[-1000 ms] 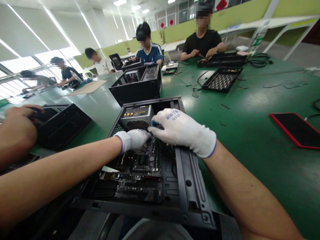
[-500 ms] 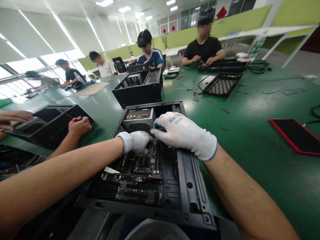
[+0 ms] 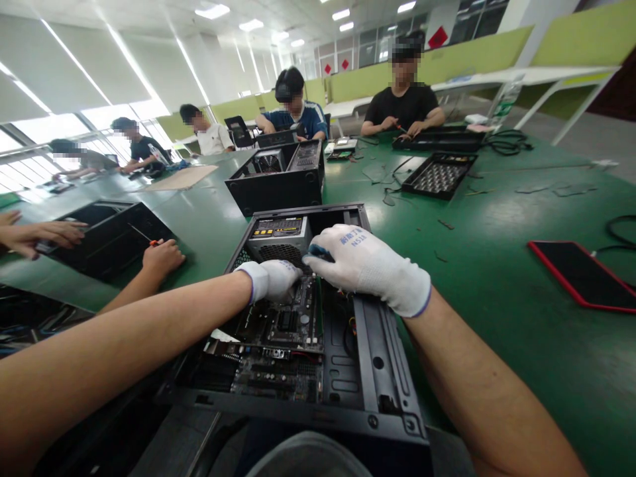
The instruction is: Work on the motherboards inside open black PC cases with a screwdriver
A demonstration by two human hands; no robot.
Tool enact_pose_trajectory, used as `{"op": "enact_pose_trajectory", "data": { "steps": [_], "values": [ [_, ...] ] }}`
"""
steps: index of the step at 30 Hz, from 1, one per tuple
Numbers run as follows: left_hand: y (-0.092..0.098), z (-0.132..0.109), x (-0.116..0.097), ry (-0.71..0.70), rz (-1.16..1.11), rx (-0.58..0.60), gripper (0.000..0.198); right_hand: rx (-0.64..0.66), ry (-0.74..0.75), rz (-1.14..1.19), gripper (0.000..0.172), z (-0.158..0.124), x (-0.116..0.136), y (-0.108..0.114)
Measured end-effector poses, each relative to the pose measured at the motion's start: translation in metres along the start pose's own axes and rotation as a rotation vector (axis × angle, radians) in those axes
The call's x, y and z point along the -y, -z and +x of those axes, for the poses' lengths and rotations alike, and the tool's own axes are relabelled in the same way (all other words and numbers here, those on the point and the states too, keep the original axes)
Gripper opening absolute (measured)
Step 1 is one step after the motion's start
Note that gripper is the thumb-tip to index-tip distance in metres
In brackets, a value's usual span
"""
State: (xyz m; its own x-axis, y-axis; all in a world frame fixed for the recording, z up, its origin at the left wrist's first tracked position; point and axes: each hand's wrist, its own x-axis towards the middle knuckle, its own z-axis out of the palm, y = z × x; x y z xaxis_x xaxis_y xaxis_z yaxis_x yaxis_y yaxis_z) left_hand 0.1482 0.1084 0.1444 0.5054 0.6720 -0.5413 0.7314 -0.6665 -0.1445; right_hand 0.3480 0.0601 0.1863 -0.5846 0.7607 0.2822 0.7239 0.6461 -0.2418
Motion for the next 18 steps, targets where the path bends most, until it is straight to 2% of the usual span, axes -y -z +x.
{"op": "enact_pose_trajectory", "data": {
  "steps": [8, 18],
  "values": [
    [-0.0033, 0.0024, 0.0016, -0.002, -0.012, -0.022, 0.035, 0.003, -0.008, 0.018, 0.035, 0.0000, 0.0021, 0.0016],
    [-0.0030, 0.0039, -0.0031, 0.000, -0.003, -0.003, 0.054, -0.009, 0.004, 0.019, 0.034, 0.0002, -0.0004, -0.0017]
  ]
}}
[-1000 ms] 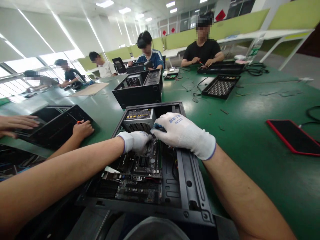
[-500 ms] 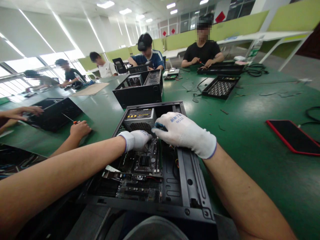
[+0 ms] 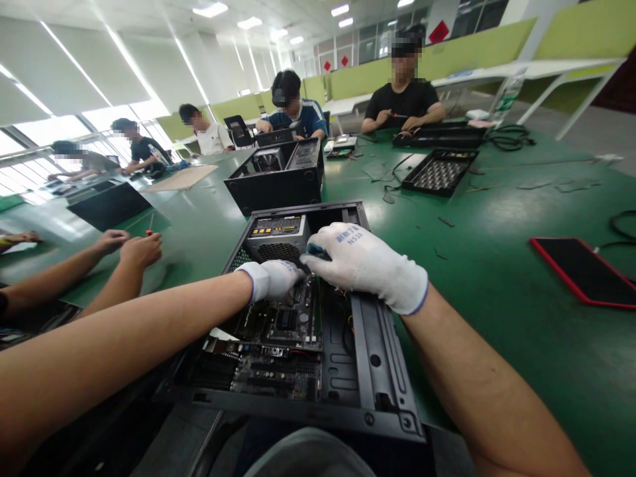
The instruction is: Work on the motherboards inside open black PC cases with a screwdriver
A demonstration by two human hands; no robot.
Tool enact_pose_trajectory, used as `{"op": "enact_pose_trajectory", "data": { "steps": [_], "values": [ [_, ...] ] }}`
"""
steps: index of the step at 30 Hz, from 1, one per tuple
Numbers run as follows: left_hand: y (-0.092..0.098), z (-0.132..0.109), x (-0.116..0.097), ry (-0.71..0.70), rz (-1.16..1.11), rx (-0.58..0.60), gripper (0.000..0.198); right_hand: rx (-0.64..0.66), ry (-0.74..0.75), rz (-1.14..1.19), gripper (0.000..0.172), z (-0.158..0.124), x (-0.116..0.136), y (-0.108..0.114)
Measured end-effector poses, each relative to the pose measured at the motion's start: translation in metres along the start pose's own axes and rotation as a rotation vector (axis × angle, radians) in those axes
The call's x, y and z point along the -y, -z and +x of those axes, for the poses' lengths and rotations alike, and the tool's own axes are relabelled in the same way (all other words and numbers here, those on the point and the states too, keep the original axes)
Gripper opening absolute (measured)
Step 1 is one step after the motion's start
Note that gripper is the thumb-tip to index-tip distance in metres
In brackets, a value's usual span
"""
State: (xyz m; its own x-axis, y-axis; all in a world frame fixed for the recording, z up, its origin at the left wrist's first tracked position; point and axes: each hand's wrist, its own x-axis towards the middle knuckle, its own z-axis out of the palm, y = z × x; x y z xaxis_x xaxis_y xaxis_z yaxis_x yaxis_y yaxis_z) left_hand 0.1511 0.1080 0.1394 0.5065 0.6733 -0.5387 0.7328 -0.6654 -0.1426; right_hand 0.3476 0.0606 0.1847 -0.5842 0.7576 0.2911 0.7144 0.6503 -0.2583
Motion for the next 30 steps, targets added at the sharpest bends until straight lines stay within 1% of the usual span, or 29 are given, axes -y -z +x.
{"op": "enact_pose_trajectory", "data": {
  "steps": [4, 6, 9, 11, 12, 13, 15, 16, 17, 18, 19, 21, 22, 24, 25, 26, 28, 29, 30],
  "values": [
    [0.000, 0.001, 0.002, -0.040, -0.007, 0.030, 0.058, -0.007, 0.000, 0.001, 0.037, -0.001, -0.001, 0.000],
    [0.000, 0.001, 0.004, -0.046, -0.014, 0.037, 0.064, -0.024, -0.006, 0.007, 0.037, 0.000, -0.001, 0.000],
    [0.005, -0.004, 0.005, -0.029, -0.038, 0.009, 0.075, -0.078, -0.034, 0.040, 0.036, 0.000, 0.001, 0.003],
    [0.011, -0.012, 0.003, -0.026, -0.067, -0.038, 0.078, -0.148, -0.077, 0.072, 0.039, -0.005, 0.003, 0.005],
    [0.013, -0.017, 0.002, -0.029, -0.085, -0.070, 0.079, -0.206, -0.124, 0.086, 0.044, -0.010, 0.003, 0.005],
    [0.016, -0.022, 0.000, -0.033, -0.105, -0.104, 0.078, -0.267, -0.194, 0.105, 0.053, -0.018, 0.003, 0.004],
    [0.019, -0.033, -0.002, -0.049, -0.148, -0.174, 0.070, -0.391, -0.418, 0.176, 0.080, -0.040, 0.000, -0.003],
    [0.020, -0.038, -0.003, -0.061, -0.168, -0.206, 0.063, -0.384, -0.558, 0.252, 0.094, -0.053, -0.003, -0.008],
    [0.021, -0.044, -0.004, -0.075, -0.185, -0.237, 0.055, -0.361, -0.675, 0.342, 0.103, -0.067, -0.006, -0.014],
    [0.022, -0.049, -0.003, -0.090, -0.198, -0.267, 0.048, -0.330, -0.731, 0.444, 0.105, -0.079, -0.009, -0.021],
    [0.023, -0.055, -0.003, -0.104, -0.208, -0.293, 0.043, -0.308, -0.746, 0.557, 0.103, -0.090, -0.010, -0.028],
    [0.026, -0.071, -0.001, -0.124, -0.235, -0.374, 0.035, -0.361, -0.806, 0.739, 0.099, -0.105, -0.010, -0.039],
    [0.027, -0.082, -0.001, -0.133, -0.251, -0.430, 0.032, -0.388, -0.829, 0.811, 0.098, -0.108, -0.007, -0.043],
    [0.027, -0.108, -0.004, -0.152, -0.288, -0.550, 0.029, -0.427, -0.855, 0.909, 0.098, -0.105, 0.002, -0.048],
    [0.024, -0.123, -0.007, -0.162, -0.304, -0.598, 0.031, -0.425, -0.853, 0.947, 0.099, -0.100, 0.007, -0.049],
    [0.019, -0.139, -0.012, -0.175, -0.319, -0.633, 0.034, -0.413, -0.844, 0.987, 0.100, -0.094, 0.012, -0.050],
    [0.003, -0.168, -0.019, -0.196, -0.353, -0.678, 0.038, -0.382, -0.812, 1.086, 0.101, -0.076, 0.021, -0.052],
    [-0.007, -0.181, -0.018, -0.193, -0.376, -0.710, 0.036, -0.360, -0.792, 1.137, 0.101, -0.065, 0.024, -0.055],
    [-0.017, -0.192, -0.012, -0.167, -0.407, -0.742, 0.033, -0.341, -0.763, 1.178, 0.100, -0.053, 0.026, -0.058]
  ]
}}
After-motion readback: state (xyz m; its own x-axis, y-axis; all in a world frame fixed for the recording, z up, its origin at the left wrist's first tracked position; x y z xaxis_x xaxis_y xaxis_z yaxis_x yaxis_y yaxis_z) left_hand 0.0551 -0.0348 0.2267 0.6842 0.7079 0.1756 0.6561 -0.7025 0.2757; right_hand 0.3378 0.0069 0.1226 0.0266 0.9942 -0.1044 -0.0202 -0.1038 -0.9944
